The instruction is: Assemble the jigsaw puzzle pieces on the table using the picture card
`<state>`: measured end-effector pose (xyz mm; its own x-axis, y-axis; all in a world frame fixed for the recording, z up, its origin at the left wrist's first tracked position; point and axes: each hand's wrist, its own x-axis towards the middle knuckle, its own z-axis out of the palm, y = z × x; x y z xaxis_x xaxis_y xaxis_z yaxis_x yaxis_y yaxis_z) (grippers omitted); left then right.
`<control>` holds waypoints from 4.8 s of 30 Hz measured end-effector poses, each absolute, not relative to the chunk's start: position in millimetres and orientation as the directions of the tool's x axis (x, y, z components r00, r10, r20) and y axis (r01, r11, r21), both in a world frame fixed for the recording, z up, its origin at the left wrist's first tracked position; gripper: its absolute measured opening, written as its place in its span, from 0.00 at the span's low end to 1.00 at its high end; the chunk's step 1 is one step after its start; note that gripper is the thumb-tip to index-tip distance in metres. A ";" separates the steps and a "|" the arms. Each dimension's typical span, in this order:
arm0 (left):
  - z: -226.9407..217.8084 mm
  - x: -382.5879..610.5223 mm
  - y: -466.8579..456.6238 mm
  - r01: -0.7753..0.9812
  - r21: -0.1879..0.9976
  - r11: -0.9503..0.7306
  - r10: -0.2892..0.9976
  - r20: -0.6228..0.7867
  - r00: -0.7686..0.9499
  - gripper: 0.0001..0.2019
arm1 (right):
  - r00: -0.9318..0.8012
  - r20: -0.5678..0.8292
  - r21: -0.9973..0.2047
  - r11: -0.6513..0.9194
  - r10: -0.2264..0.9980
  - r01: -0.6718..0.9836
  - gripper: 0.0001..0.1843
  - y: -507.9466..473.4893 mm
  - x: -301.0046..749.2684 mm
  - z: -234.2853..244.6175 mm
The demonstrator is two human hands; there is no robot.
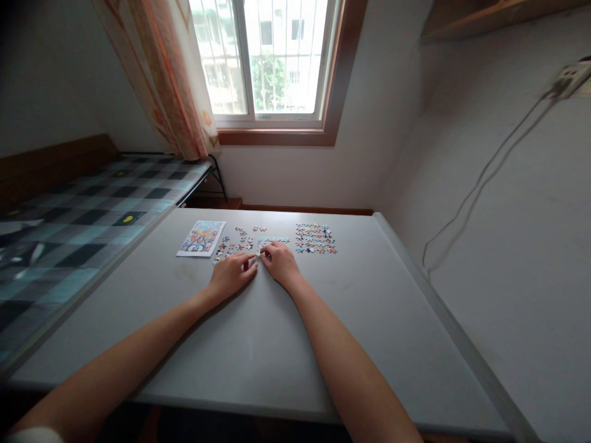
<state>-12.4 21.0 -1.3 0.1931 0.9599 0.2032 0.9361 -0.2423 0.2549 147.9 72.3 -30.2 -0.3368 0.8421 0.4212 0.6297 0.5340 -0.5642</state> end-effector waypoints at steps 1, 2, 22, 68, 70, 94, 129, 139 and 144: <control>-1.9 -12.4 20.8 0.940 0.239 -0.244 0.959 0.201 0.198 0.15 | -0.335 0.418 -0.565 0.530 0.845 0.633 0.06 72.0 147.7 -29.6; -2.3 -12.2 20.5 0.943 0.225 -0.245 0.959 0.200 0.201 0.15 | -0.332 0.415 -0.566 0.526 0.847 0.635 0.06 71.6 147.4 -28.9; 0.7 -9.2 17.5 0.949 0.228 -0.217 0.969 0.166 0.181 0.16 | -0.329 0.423 -0.566 0.530 0.844 0.632 0.07 68.2 147.2 -26.9; -4.6 -9.1 18.5 0.947 0.189 -0.261 0.958 0.173 0.229 0.17 | -0.308 0.442 -0.501 0.517 0.842 0.694 0.15 69.2 148.2 -30.6; -4.3 -9.2 18.3 0.946 0.189 -0.262 0.958 0.167 0.232 0.17 | -0.315 0.437 -0.490 0.516 0.843 0.702 0.15 69.7 147.9 -31.3; -5.7 -10.6 18.7 0.947 0.205 -0.245 0.965 0.150 0.217 0.17 | -0.294 0.424 -0.513 0.495 0.857 0.701 0.13 68.7 147.0 -31.1; -3.1 -8.7 16.8 0.954 0.176 -0.241 0.966 0.142 0.218 0.18 | -0.310 0.419 -0.490 0.500 0.853 0.714 0.14 68.3 147.1 -30.1; 4.0 -6.4 14.3 0.961 0.196 -0.196 0.979 0.089 0.182 0.17 | -0.313 0.413 -0.493 0.499 0.855 0.712 0.15 68.3 147.2 -30.2; 3.2 -6.4 15.2 0.962 0.188 -0.198 0.978 0.099 0.182 0.17 | -0.314 0.398 -0.494 0.490 0.862 0.718 0.15 67.6 146.7 -29.2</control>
<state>-6.4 15.2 3.2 0.1818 0.9784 0.0986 0.9621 -0.1977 0.1879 146.7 67.6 -29.2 -0.3142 0.8618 0.3983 0.7178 0.4902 -0.4944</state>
